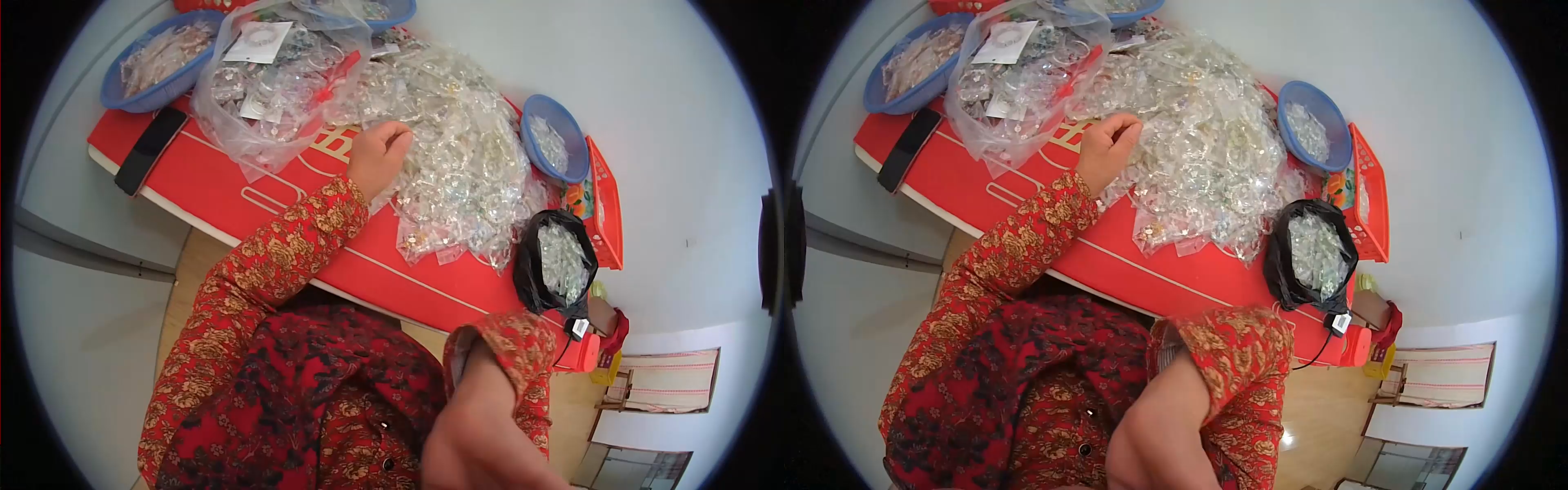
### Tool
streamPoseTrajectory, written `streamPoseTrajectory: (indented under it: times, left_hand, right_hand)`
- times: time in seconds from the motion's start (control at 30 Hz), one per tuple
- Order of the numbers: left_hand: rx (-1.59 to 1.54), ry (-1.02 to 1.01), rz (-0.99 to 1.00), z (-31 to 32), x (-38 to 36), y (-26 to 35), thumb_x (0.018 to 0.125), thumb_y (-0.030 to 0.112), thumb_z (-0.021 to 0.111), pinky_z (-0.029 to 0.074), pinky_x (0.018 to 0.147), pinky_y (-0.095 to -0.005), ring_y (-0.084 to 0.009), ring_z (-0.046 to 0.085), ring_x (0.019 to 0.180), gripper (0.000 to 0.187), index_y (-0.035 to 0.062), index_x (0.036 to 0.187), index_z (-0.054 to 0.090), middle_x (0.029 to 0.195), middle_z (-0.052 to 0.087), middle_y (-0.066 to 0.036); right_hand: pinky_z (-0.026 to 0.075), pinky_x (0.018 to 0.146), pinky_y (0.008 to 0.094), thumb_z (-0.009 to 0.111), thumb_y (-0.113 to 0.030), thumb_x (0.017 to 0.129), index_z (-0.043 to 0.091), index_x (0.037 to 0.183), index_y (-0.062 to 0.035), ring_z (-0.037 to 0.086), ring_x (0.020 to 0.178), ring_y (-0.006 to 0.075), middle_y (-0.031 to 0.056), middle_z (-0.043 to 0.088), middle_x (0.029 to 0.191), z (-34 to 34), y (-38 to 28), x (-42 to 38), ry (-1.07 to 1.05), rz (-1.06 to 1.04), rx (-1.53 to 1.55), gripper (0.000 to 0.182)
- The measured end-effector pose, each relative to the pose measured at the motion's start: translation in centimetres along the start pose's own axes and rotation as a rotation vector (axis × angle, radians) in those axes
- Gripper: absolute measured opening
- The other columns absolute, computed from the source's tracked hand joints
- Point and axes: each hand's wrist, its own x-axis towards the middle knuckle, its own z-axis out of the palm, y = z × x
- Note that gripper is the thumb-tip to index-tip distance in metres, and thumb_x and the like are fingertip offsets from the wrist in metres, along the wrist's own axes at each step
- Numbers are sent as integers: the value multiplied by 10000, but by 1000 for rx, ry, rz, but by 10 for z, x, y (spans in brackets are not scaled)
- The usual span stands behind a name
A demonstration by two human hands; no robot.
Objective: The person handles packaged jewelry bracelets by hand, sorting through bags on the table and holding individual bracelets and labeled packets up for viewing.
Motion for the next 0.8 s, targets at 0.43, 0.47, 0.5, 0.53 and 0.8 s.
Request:
streamPoseTrajectory:
  times: [0.43,0.47,0.5,0.53,0.8]
  left_hand:
    - [-153,231,-36,-43,20,-7,803,123,558,384,522,-194,-31,460,590,145,-13,845,588,669,540,31]
    - [-176,214,-50,-42,20,-7,803,121,559,384,524,-192,-30,460,593,144,-12,850,588,675,541,32]
    - [-168,212,-44,-42,20,-8,804,122,558,384,527,-190,-29,460,595,146,-13,852,587,676,541,32]
    - [-163,209,-38,-42,20,-8,804,123,558,384,530,-187,-29,460,597,148,-13,855,586,677,541,32]
    - [-147,192,-76,-42,19,-7,804,130,557,386,534,-188,-32,462,604,160,-15,865,586,684,546,29]
  right_hand:
    - [355,836,410,496,-129,724,555,994,-66,486,993,247,78,530,1040,-86,-21,-156,-1545,817,-181,284]
    - [356,833,409,492,-120,722,547,1010,-66,481,995,247,78,528,1039,-85,-20,-164,-1580,845,-229,298]
    - [356,833,404,492,-120,718,540,1019,-65,478,996,245,77,525,1032,-82,-20,-169,-1586,837,-225,310]
    - [356,832,398,492,-120,715,534,1029,-64,475,997,243,77,523,1025,-77,-21,-173,-1594,829,-224,322]
    - [391,770,345,515,-83,688,552,940,-46,526,874,208,55,551,882,-65,-12,-200,-1579,971,-144,257]
